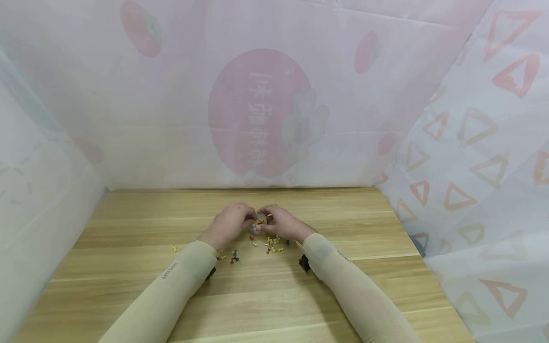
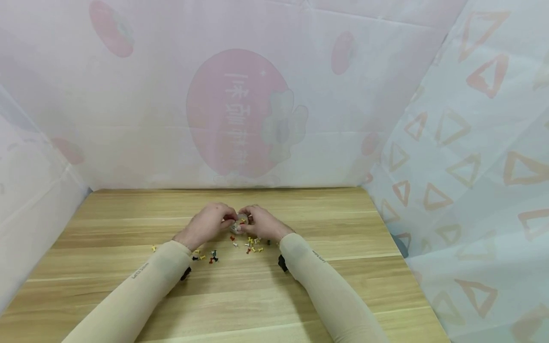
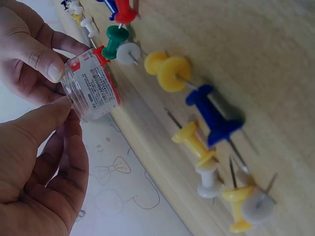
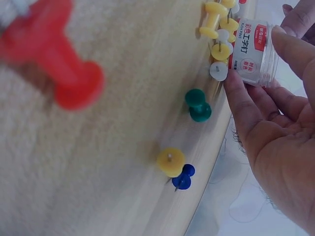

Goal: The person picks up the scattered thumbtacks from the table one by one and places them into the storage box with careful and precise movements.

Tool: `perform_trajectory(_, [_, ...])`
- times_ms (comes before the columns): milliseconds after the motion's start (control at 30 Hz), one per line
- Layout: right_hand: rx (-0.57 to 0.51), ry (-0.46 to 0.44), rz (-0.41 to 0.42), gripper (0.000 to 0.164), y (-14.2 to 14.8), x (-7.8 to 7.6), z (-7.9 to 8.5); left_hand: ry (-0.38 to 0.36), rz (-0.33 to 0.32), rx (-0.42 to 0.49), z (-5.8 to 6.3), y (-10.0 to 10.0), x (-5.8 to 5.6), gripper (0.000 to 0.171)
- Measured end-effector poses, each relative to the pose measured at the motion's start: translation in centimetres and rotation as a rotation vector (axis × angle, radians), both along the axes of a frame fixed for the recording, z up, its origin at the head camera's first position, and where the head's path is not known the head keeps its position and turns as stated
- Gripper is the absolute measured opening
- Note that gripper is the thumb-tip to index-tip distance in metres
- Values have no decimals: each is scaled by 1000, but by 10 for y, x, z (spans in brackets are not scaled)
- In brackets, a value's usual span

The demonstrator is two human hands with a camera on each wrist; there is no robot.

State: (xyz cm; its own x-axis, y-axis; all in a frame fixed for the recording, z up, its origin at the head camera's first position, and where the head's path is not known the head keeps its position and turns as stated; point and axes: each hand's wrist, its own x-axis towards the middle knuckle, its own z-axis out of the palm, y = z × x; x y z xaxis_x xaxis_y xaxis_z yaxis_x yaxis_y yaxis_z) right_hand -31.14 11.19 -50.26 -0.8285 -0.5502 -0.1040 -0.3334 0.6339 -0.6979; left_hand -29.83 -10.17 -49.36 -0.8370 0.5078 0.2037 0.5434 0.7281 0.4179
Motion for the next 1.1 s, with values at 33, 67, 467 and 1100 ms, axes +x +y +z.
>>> perform_trajectory(33, [0, 1, 1, 50, 0, 0, 0, -1, -1, 0, 1, 0, 0, 14])
perform_trajectory(67, [2, 0, 1, 50, 0, 0, 0, -3, -4, 2, 1, 0, 1, 14])
perform_trajectory(467, [-20, -23, 5, 50, -1, -2, -2, -56, 1, -69, 13, -11, 13, 13])
perform_trajectory(1100, [-25, -29, -12, 50, -1, -2, -5, -82, -124, -216, 11, -28, 37, 13])
